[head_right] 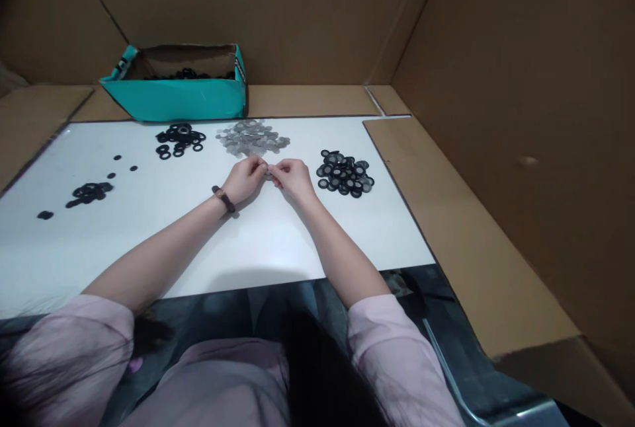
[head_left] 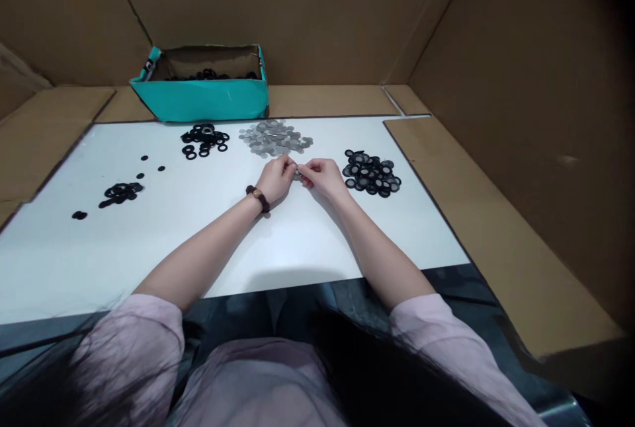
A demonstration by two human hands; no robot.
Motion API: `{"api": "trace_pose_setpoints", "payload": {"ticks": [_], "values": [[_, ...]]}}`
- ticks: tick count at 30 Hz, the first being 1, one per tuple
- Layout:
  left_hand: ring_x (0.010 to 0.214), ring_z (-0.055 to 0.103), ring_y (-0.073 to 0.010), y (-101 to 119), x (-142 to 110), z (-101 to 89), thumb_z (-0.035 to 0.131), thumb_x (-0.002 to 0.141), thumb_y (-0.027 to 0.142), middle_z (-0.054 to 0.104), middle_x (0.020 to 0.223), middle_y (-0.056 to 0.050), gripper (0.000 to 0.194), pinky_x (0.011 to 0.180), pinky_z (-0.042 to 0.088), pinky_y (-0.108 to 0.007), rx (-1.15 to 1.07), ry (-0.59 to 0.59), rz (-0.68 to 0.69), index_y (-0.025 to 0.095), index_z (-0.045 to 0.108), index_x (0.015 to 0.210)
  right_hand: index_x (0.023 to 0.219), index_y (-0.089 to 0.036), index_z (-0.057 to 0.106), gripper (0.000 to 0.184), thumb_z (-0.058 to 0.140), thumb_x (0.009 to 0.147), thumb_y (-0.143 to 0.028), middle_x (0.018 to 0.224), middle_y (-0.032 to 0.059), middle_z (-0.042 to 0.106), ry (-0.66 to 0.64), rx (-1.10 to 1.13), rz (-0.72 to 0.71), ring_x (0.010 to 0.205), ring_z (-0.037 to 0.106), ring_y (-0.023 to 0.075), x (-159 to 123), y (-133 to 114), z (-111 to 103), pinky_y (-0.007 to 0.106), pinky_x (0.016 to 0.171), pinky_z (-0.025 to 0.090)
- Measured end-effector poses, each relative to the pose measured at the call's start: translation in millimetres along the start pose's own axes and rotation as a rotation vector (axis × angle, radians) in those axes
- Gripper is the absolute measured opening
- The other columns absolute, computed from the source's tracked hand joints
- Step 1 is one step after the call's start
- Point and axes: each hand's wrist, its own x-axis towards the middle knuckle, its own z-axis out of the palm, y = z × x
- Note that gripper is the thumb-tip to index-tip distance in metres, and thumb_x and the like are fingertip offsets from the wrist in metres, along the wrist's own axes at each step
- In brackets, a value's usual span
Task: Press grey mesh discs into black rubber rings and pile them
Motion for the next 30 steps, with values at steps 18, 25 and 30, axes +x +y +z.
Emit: {"api": "trace_pose_setpoints", "payload": {"ticks": [18, 25, 30], "values": [[0.078, 0.049, -0.0190, -7, 7, -11.0, 0.040, 0.087, 0.026, 0.054, 0.072, -0.003, 0.019, 0.080, 0.040, -0.034, -0.043, -0.037, 0.163, 0.020, 0.045, 0.070, 0.064, -0.019, 0.045, 0.022, 0.046, 0.083, -0.029, 0.059, -0.0037, 0.041, -0.066, -0.186, -0.242, 0.061, 0.038, 0.0117, -6, -13, -3, 0.025, 0.061, 0.029], [0.068, 0.048, -0.0137, -3, 5, -3.5, 0.043, 0.084, 0.028, 0.050, 0.068, 0.001, 0.017, 0.068, 0.041, -0.027, -0.241, 0.030, 0.041, 0.020, 0.044, 0.070, 0.066, -0.019, 0.046, 0.018, 0.048, 0.083, -0.027, 0.061, -0.0043, 0.043, 0.018, -0.028, -0.182, 0.060, 0.039, 0.0108, -5, -9, 6, 0.024, 0.061, 0.032], [0.063, 0.050, -0.0127, -4, 7, -12.8, 0.048, 0.076, 0.024, 0.054, 0.064, 0.000, 0.013, 0.066, 0.042, -0.027, -0.306, -0.191, 0.023, 0.018, 0.050, 0.065, 0.059, -0.019, 0.041, 0.024, 0.045, 0.083, -0.021, 0.057, -0.0046, 0.038, -0.070, -0.034, -0.121, 0.058, 0.036, 0.0105, -2, -12, 2, 0.024, 0.058, 0.030]]}}
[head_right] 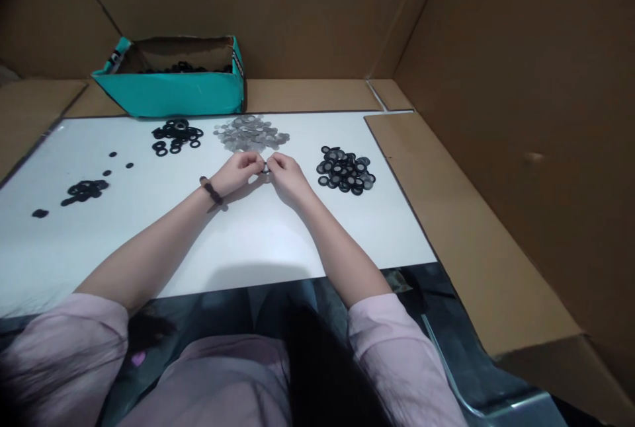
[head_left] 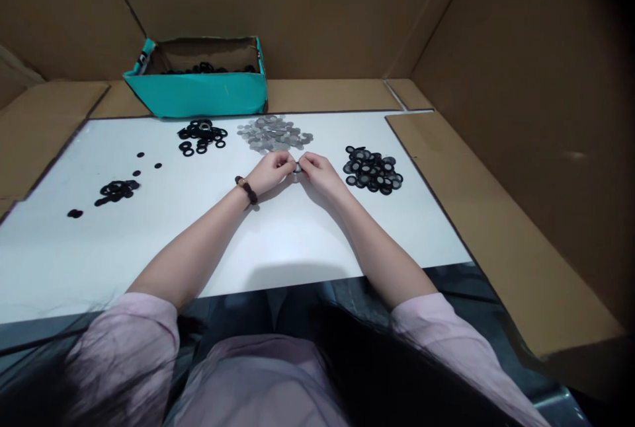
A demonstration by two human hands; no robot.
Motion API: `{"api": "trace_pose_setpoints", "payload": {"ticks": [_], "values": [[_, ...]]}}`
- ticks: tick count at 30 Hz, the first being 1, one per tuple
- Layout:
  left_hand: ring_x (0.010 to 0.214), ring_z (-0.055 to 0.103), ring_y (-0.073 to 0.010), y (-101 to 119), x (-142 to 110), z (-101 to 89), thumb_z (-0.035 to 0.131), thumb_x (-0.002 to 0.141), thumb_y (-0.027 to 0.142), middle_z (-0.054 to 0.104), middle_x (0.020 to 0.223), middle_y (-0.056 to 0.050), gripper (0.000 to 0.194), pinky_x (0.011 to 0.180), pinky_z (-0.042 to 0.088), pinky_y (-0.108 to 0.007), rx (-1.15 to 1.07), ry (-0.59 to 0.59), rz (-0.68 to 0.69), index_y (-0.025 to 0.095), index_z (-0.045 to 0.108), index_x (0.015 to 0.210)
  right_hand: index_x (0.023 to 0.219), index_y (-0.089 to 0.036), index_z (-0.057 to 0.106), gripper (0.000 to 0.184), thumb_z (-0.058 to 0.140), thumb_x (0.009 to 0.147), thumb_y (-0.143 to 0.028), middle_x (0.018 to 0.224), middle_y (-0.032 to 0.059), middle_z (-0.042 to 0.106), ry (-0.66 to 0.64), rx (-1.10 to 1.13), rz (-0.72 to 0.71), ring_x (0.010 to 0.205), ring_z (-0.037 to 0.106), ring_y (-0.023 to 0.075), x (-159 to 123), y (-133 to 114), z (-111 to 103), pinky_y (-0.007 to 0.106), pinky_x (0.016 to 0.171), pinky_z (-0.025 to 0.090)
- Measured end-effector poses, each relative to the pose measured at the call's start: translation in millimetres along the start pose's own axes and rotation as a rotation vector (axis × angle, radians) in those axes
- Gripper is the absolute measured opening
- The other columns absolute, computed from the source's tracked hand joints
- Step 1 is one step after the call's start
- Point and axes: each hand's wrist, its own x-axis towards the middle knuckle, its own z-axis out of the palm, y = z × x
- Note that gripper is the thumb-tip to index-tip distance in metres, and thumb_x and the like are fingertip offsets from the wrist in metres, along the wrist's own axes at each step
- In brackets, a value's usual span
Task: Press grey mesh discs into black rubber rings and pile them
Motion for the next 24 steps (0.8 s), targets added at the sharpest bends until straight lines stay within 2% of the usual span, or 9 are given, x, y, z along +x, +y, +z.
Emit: {"api": "trace_pose_setpoints", "payload": {"ticks": [4, 7, 14, 19, 21, 24], "values": [[0.060, 0.050, -0.0123, -2, 0, -8.9, 0.054, 0.071, 0.026, 0.057, 0.063, 0.000, 0.013, 0.064, 0.041, -0.027, 0.025, -0.081, -0.014, 0.015, 0.058, 0.065, 0.057, -0.019, 0.043, 0.028, 0.048, 0.085, -0.025, 0.053, -0.0046, 0.038, -0.105, 0.029, 0.003, 0.054, 0.035, 0.0101, 0, 0, -3, 0.024, 0.055, 0.028], [0.058, 0.049, -0.0115, -3, 0, -9.6, 0.056, 0.071, 0.030, 0.057, 0.062, 0.000, 0.017, 0.061, 0.040, -0.026, -0.038, -0.103, -0.030, 0.015, 0.059, 0.065, 0.055, -0.019, 0.042, 0.034, 0.051, 0.087, -0.029, 0.048, -0.0048, 0.037, -0.141, 0.091, 0.063, 0.050, 0.032, 0.0090, -1, 3, -3, 0.024, 0.052, 0.026], [0.057, 0.047, -0.0101, -2, 1, -5.6, 0.056, 0.068, 0.025, 0.054, 0.058, 0.001, 0.012, 0.061, 0.041, -0.026, -0.146, 0.013, -0.089, 0.015, 0.058, 0.061, 0.053, -0.018, 0.045, 0.037, 0.060, 0.086, -0.029, 0.045, -0.0045, 0.040, -0.108, 0.171, 0.120, 0.046, 0.034, 0.0076, -4, 1, -2, 0.023, 0.049, 0.029], [0.056, 0.046, -0.0101, -2, 1, 0.3, 0.055, 0.071, 0.027, 0.050, 0.056, 0.001, 0.018, 0.061, 0.042, -0.027, -0.184, 0.065, -0.082, 0.016, 0.052, 0.057, 0.056, -0.018, 0.047, 0.036, 0.061, 0.086, -0.033, 0.048, -0.0035, 0.043, -0.013, 0.297, 0.210, 0.044, 0.038, 0.0083, -6, -3, 5, 0.024, 0.047, 0.032], [0.057, 0.047, -0.0105, -3, 1, 0.9, 0.055, 0.071, 0.028, 0.052, 0.057, 0.001, 0.019, 0.062, 0.043, -0.027, -0.175, 0.057, -0.086, 0.016, 0.052, 0.057, 0.055, -0.019, 0.045, 0.038, 0.061, 0.086, -0.035, 0.049, -0.0029, 0.044, 0.015, 0.301, 0.241, 0.044, 0.038, 0.0084, -6, -3, 5, 0.025, 0.047, 0.033], [0.058, 0.049, -0.0112, -3, 1, -2.4, 0.055, 0.071, 0.028, 0.056, 0.061, -0.001, 0.017, 0.061, 0.043, -0.027, -0.112, -0.034, -0.087, 0.016, 0.056, 0.059, 0.052, -0.019, 0.043, 0.040, 0.059, 0.086, -0.032, 0.047, -0.0038, 0.040, 0.013, 0.186, 0.187, 0.045, 0.035, 0.0079, -4, -2, 2, 0.024, 0.048, 0.031]]}}
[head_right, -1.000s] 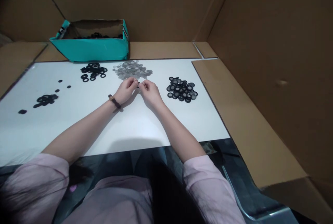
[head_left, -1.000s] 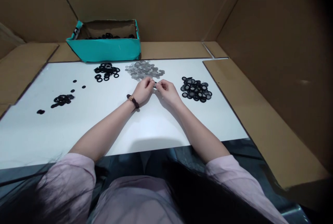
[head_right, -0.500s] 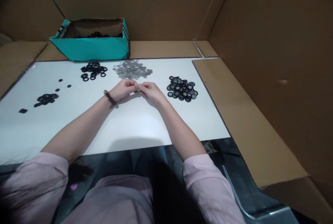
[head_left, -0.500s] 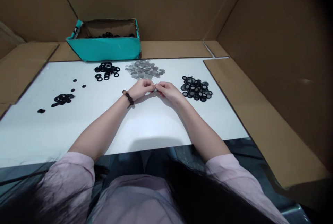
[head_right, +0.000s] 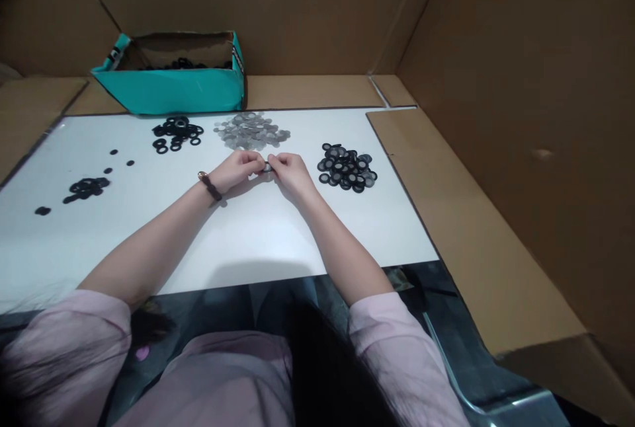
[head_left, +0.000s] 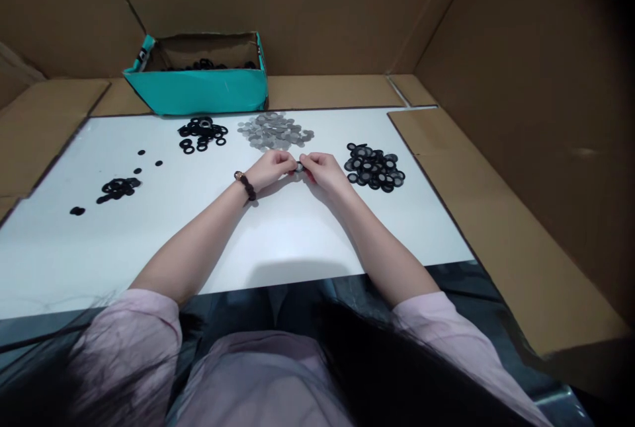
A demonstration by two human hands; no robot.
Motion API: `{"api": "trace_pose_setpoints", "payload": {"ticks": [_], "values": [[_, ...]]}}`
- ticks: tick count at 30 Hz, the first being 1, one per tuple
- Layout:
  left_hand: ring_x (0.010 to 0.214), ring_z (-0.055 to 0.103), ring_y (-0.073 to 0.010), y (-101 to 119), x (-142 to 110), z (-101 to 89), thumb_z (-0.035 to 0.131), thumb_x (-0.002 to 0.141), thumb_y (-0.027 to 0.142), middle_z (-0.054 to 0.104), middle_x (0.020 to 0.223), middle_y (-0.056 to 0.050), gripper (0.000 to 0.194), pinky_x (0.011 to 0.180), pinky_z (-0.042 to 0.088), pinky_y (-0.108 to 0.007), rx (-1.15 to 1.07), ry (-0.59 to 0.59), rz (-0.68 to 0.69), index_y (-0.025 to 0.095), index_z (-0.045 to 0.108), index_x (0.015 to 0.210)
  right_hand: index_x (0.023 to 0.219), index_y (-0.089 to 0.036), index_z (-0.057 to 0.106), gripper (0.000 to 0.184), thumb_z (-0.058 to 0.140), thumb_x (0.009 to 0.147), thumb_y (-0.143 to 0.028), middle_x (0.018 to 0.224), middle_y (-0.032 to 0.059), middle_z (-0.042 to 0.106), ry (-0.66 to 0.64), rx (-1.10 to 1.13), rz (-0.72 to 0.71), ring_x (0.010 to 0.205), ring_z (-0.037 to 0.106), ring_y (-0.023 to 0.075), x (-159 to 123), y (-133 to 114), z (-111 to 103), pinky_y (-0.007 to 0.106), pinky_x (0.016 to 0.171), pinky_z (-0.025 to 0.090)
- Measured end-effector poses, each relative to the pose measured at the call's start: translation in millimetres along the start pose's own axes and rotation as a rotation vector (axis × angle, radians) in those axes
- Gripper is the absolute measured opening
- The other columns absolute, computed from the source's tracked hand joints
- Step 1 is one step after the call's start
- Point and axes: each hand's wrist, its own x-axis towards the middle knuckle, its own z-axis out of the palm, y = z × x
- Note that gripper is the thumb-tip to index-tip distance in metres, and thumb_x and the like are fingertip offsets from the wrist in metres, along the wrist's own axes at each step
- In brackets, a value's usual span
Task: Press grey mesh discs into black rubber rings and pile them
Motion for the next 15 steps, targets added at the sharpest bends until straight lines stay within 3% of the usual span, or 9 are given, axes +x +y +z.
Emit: {"api": "trace_pose_setpoints", "payload": {"ticks": [5, 11, 15], "values": [[0.056, 0.047, -0.0115, 0.9, -1.0, -6.4, 0.057, 0.067, 0.028, 0.055, 0.059, -0.001, 0.013, 0.058, 0.040, -0.028, 0.061, -0.089, -0.024, 0.016, 0.059, 0.060, 0.057, -0.018, 0.051, 0.035, 0.052, 0.088, -0.035, 0.048, -0.0044, 0.037, -0.152, -0.121, -0.088, 0.048, 0.035, 0.0088, 2.1, -0.4, -5.2, 0.024, 0.050, 0.029], [0.059, 0.048, -0.0118, -1.5, 0.8, -5.4, 0.057, 0.065, 0.029, 0.056, 0.060, -0.001, 0.014, 0.062, 0.042, -0.029, 0.001, -0.074, -0.022, 0.016, 0.059, 0.059, 0.053, -0.019, 0.042, 0.036, 0.050, 0.087, -0.027, 0.049, -0.0045, 0.038, -0.166, -0.173, -0.099, 0.049, 0.031, 0.0079, 1.2, 0.4, -6.5, 0.025, 0.052, 0.025], [0.060, 0.049, -0.0121, -5.8, 2.8, -3.5, 0.057, 0.062, 0.027, 0.056, 0.060, -0.001, 0.011, 0.064, 0.044, -0.028, -0.052, 0.003, -0.009, 0.016, 0.059, 0.059, 0.054, -0.018, 0.043, 0.034, 0.049, 0.087, -0.024, 0.048, -0.0054, 0.036, -0.124, -0.174, -0.090, 0.048, 0.030, 0.0076, -0.3, -0.3, -6.5, 0.025, 0.051, 0.023]]}}
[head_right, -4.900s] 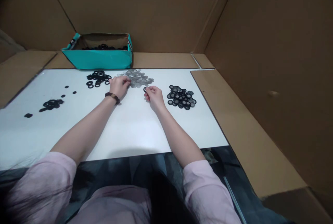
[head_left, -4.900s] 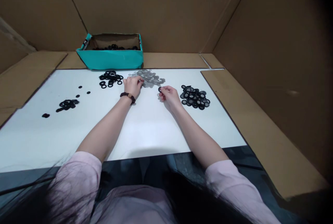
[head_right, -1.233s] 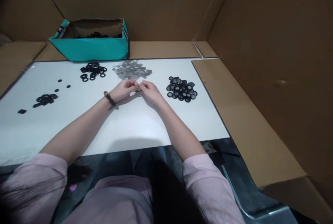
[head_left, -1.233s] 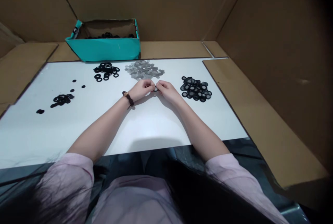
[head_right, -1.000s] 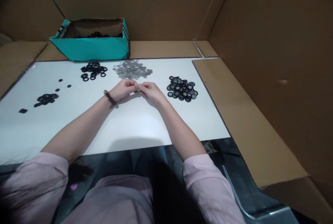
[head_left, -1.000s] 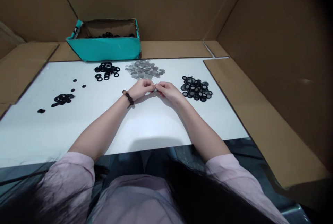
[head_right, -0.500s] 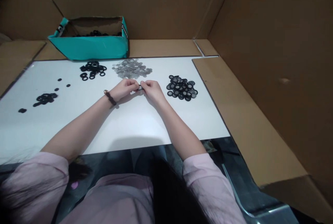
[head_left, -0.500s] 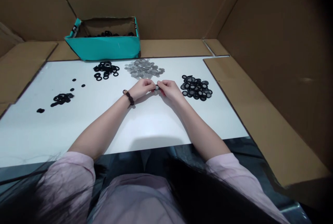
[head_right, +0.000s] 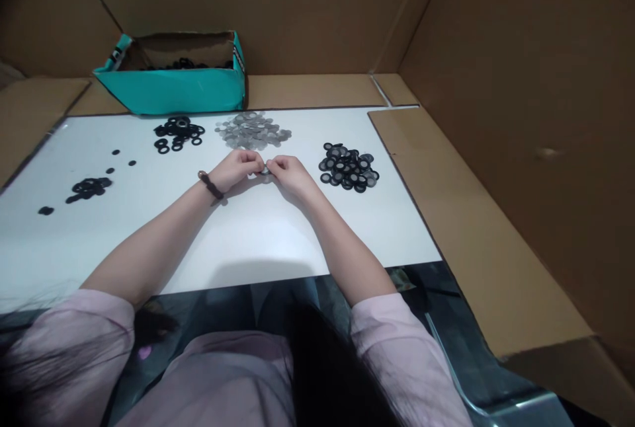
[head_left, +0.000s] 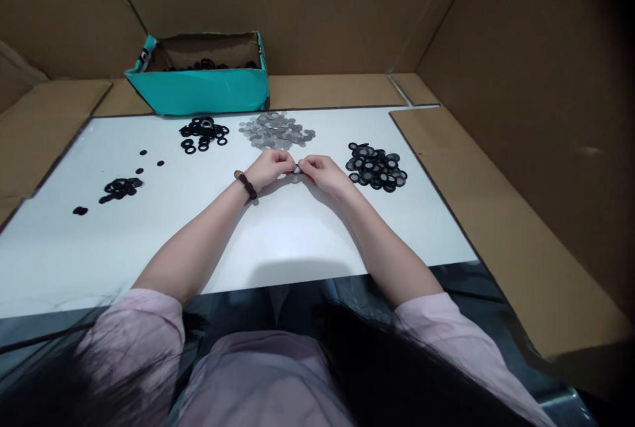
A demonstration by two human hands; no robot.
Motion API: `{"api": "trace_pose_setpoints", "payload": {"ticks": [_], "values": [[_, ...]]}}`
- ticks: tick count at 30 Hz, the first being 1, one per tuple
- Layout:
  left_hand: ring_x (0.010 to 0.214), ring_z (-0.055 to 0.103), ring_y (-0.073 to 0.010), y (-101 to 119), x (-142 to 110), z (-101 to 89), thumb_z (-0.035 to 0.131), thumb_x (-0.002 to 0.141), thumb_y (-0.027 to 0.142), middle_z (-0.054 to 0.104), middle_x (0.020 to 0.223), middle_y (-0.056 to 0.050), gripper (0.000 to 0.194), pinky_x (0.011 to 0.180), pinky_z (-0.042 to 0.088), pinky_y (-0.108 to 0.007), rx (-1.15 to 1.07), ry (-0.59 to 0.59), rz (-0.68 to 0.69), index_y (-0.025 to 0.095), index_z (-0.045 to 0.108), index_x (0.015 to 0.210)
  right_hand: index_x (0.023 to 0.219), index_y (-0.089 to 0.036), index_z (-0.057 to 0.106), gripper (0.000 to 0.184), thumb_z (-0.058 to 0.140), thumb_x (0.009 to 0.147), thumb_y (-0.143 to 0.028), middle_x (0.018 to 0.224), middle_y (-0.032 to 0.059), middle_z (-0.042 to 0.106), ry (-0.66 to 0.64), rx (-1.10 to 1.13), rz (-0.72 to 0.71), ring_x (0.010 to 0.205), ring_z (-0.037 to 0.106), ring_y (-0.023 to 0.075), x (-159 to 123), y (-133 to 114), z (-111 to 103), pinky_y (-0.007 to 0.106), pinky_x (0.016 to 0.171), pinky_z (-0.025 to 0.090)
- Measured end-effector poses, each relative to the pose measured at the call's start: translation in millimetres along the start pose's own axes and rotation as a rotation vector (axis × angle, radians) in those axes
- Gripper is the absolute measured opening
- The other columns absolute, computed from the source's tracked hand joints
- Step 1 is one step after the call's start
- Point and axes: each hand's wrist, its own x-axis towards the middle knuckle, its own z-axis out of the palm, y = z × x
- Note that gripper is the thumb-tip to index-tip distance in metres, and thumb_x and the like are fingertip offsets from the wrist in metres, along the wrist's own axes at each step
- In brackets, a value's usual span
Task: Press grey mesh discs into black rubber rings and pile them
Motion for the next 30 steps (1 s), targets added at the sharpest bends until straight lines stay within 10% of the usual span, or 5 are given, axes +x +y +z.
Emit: {"api": "trace_pose_setpoints", "payload": {"ticks": [7, 16, 30], "values": [[0.059, 0.047, -0.0105, -2, 0, 5.4, 0.056, 0.064, 0.027, 0.053, 0.057, 0.001, 0.014, 0.060, 0.040, -0.025, -0.028, 0.105, 0.034, 0.015, 0.055, 0.057, 0.055, -0.018, 0.044, 0.034, 0.045, 0.088, -0.023, 0.046, -0.0042, 0.041, 0.047, 0.063, 0.030, 0.047, 0.036, 0.0079, 0, 2, 6, 0.024, 0.052, 0.028], [0.060, 0.052, -0.0125, 9, -5, -2.2, 0.059, 0.064, 0.023, 0.057, 0.058, 0.000, 0.009, 0.060, 0.042, -0.024, 0.068, -0.110, -0.020, 0.015, 0.061, 0.061, 0.055, -0.017, 0.046, 0.027, 0.048, 0.081, -0.021, 0.051, -0.0048, 0.036, -0.090, -0.085, -0.023, 0.052, 0.030, 0.0082, 1, -2, -6, 0.026, 0.053, 0.021], [0.057, 0.042, -0.0093, 6, -2, 5.6, 0.057, 0.061, 0.025, 0.049, 0.055, 0.002, 0.012, 0.057, 0.036, -0.025, -0.115, 0.084, -0.004, 0.015, 0.055, 0.054, 0.062, -0.020, 0.040, 0.028, 0.040, 0.089, -0.026, 0.054, -0.0046, 0.039, 0.056, -0.052, -0.101, 0.054, 0.037, 0.0101, -2, 3, 7, 0.026, 0.057, 0.029]]}}
